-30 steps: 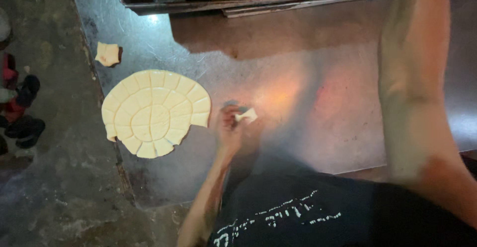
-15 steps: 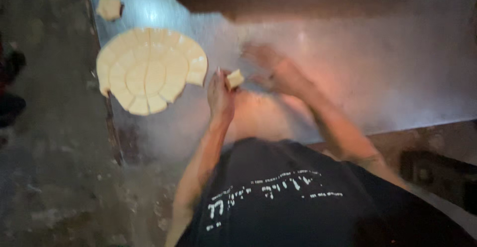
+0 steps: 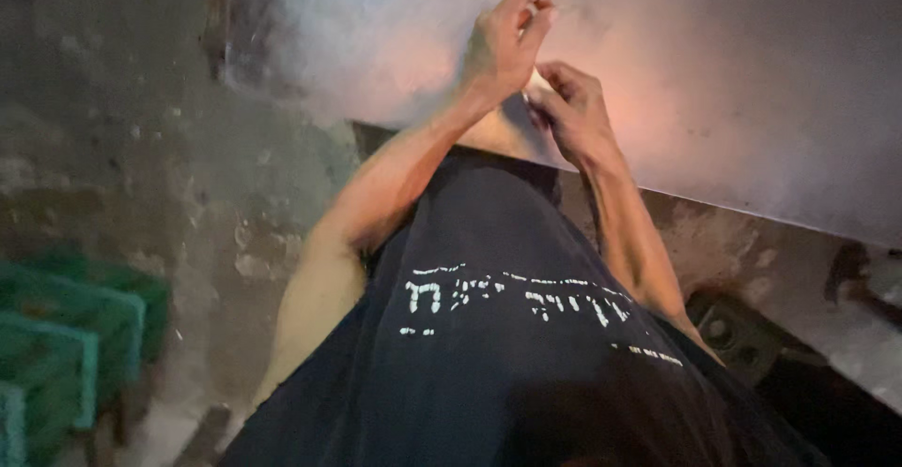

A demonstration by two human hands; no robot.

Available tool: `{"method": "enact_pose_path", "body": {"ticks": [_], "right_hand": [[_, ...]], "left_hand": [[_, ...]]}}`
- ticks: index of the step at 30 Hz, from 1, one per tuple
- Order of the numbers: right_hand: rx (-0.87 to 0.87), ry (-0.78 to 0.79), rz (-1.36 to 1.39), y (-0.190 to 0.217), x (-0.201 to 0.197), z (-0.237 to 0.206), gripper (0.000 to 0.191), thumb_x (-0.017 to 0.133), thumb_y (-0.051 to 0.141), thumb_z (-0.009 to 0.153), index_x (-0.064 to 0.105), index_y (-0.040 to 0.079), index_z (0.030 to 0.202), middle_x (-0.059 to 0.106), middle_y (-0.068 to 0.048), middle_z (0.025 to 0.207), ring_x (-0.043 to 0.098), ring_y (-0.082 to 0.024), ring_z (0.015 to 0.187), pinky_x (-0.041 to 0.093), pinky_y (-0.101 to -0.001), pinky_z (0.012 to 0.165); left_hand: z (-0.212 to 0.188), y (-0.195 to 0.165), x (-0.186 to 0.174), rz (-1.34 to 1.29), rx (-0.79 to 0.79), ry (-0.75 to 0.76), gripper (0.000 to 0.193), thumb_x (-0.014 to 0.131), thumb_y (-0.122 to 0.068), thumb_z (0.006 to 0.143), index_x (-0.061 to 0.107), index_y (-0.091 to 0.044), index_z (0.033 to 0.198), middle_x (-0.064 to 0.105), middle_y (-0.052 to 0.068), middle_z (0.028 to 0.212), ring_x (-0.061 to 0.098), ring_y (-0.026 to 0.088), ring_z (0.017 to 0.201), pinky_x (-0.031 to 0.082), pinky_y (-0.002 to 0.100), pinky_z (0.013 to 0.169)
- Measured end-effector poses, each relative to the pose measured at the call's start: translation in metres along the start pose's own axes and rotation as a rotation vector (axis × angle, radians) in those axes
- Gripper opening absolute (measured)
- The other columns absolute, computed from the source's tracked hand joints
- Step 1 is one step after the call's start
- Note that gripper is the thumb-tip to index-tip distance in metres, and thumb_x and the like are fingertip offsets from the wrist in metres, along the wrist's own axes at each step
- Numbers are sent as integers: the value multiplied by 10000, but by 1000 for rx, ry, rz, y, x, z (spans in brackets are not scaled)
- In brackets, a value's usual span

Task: The person stands at a metal workbench in a bakery and shapes small pieces of dough by hand, rolling and pressing each piece on the bench before placing the formed dough balls onto a tray with other finished dough pieces. They work through the dough pieces one at a time across the episode.

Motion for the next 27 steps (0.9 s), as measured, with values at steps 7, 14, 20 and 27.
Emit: {"method": "enact_pose_path", "body": {"ticks": [7, 14, 20, 27], "right_hand": [[-400, -73, -702, -32, -61, -57, 231, 802, 139, 938, 713, -8, 1093, 663, -137, 1132, 620, -207, 1025, 546, -291, 812], [-786, -366, -1226, -38, -67, 29, 174, 723, 189, 1079, 710, 28, 1016, 653, -171, 1067, 590, -388, 1056, 427, -574, 1053], [-699, -183, -1044, -53, -67, -4, 118, 668, 152, 1057, 714, 44, 1067, 718, -164, 1010, 626, -355, 933, 495, -489, 880], [-739, -362, -1070, -25, -62, 44, 97, 711, 141, 1081, 716, 47, 1103, 721, -148, 1055, 635, -355, 983, 498, -461, 908]], "left_hand": [[-31, 7, -101, 706, 494, 145, 315, 738, -287, 948, 640, -130, 1204, 637, 81, 993, 637, 300, 899, 484, 446, 726], [-12, 18, -44, 600, 596, 140, 242, 741, -261, 964, 676, -155, 1170, 619, 43, 1008, 600, 276, 1008, 468, 439, 860], [-44, 42, -74, 331, 562, 343, 270, 755, -233, 945, 696, -116, 1182, 707, 81, 1003, 641, 288, 937, 509, 466, 863], [-33, 13, -42, 410, 521, 173, 210, 776, -245, 910, 749, -159, 1101, 688, 67, 895, 652, 306, 901, 513, 460, 822]]}}
Point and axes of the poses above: each hand's wrist, its own z-axis towards the middle knuckle, its own x-axis out of the palm, y = z × x, the point moved 4 cm from there along z, towards the middle knuckle
